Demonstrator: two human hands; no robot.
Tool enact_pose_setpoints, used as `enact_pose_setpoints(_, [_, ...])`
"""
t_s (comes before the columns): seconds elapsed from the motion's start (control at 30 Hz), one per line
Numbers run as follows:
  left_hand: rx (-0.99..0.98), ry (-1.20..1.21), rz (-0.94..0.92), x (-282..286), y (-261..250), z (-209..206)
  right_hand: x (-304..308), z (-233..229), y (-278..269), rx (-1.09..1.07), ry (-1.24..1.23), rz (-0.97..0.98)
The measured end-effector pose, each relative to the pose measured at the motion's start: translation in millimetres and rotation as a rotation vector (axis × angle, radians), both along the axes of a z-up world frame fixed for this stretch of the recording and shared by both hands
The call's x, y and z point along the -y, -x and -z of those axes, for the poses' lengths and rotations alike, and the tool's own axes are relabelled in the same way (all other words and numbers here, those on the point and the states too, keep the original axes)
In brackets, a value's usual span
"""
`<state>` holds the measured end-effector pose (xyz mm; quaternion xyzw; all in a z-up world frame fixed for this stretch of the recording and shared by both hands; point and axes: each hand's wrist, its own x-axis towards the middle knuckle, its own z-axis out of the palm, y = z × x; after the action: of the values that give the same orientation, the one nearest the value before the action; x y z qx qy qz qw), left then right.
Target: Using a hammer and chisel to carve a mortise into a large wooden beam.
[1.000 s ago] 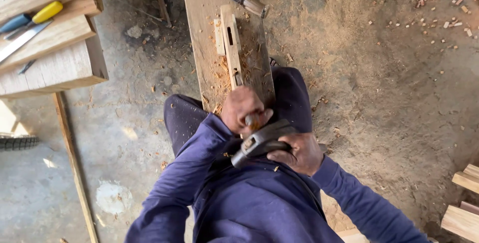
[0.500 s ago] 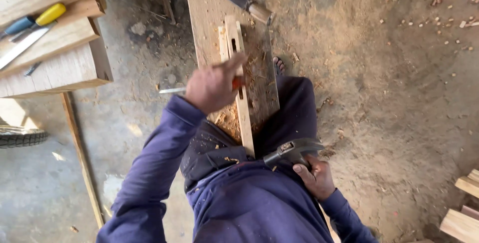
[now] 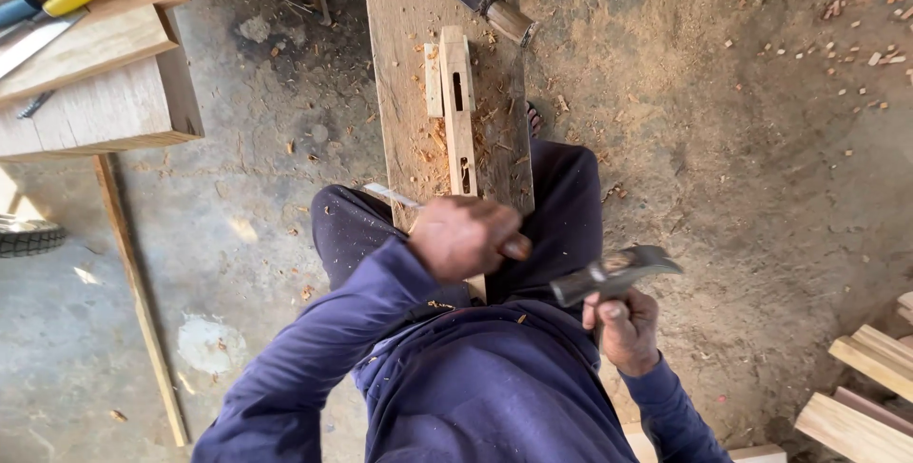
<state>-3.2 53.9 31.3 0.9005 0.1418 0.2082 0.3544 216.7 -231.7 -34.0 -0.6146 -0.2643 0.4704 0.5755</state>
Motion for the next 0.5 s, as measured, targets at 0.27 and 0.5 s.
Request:
enact_pose_setpoints(0.27, [0.241,-0.040,0.108,23.8,-64.2,-19.8,-19.4,-78.4,-2.6,0.118,-0.073,0.089])
enact_pose_setpoints(0.5, [0.320,0.027,0.048,28.9,-70.0,-10.8,-15.8,-96.8,1.2,0.175,0.015,0.125])
